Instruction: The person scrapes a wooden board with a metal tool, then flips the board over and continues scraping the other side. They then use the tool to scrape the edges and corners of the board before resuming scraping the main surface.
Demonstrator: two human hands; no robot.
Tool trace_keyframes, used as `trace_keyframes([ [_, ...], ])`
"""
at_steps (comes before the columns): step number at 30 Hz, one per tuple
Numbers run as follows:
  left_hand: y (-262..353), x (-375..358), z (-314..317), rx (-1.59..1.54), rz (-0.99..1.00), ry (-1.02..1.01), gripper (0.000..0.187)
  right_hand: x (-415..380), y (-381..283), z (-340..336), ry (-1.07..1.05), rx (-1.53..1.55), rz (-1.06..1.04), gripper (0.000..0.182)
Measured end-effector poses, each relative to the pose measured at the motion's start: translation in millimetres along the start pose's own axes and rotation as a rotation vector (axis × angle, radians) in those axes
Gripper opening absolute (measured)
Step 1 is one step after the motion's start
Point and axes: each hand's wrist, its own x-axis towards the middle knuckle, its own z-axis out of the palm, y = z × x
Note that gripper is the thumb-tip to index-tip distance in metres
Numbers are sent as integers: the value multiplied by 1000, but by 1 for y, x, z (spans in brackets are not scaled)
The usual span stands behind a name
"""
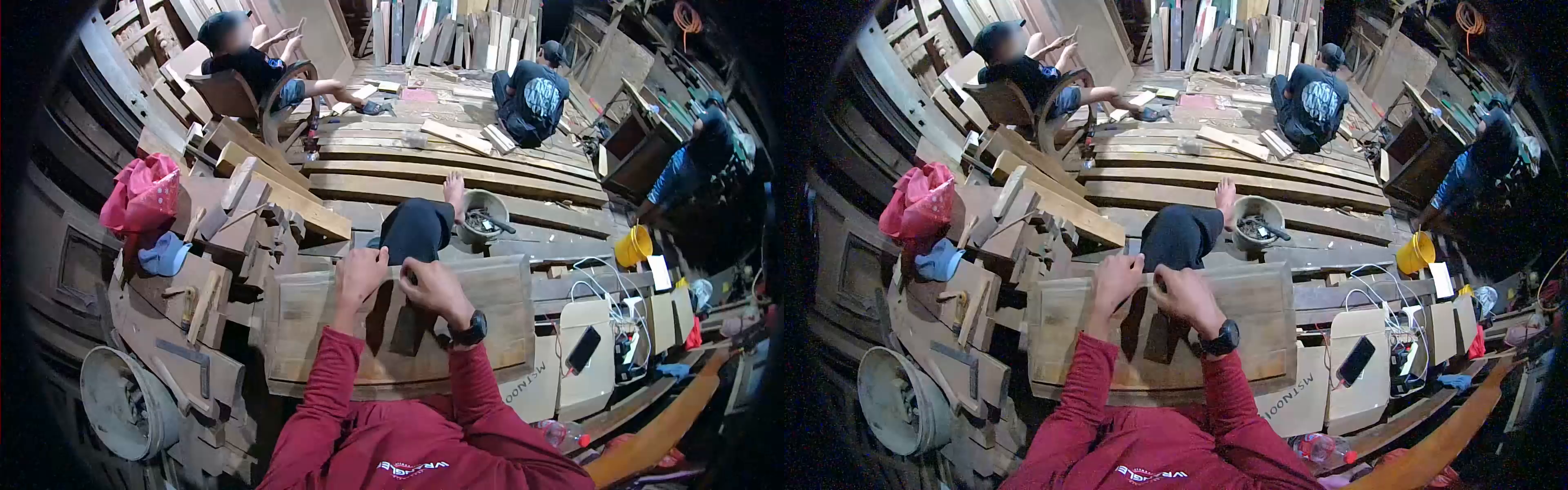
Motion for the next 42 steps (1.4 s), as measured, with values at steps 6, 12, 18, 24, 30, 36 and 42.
trace_keyframes([
  [6, -5, 2, 1, 41, 1, -12, 47, 4, -18, -8, 239, 98, 49, 19],
  [12, -11, 0, -2, -225, 28, 221, 36, 2, -9, -7, 28, 143, 28, 16],
  [18, -6, -7, -25, -421, 99, 395, 25, 7, -14, -10, 279, 155, 74, 10],
  [24, 30, -46, -105, -529, 370, 577, 14, 3, 3, -25, 268, 229, 120, 10],
  [30, 56, -137, -213, -941, 893, 803, 35, 5, 9, -4, 25, 229, 70, 17],
  [36, 62, -179, -262, -1050, 1285, 795, 35, 8, 4, -2, 166, 217, 98, 16],
  [42, 61, -192, -276, -1043, 1338, 808, 35, 9, 15, 5, 157, 240, 170, 16],
])
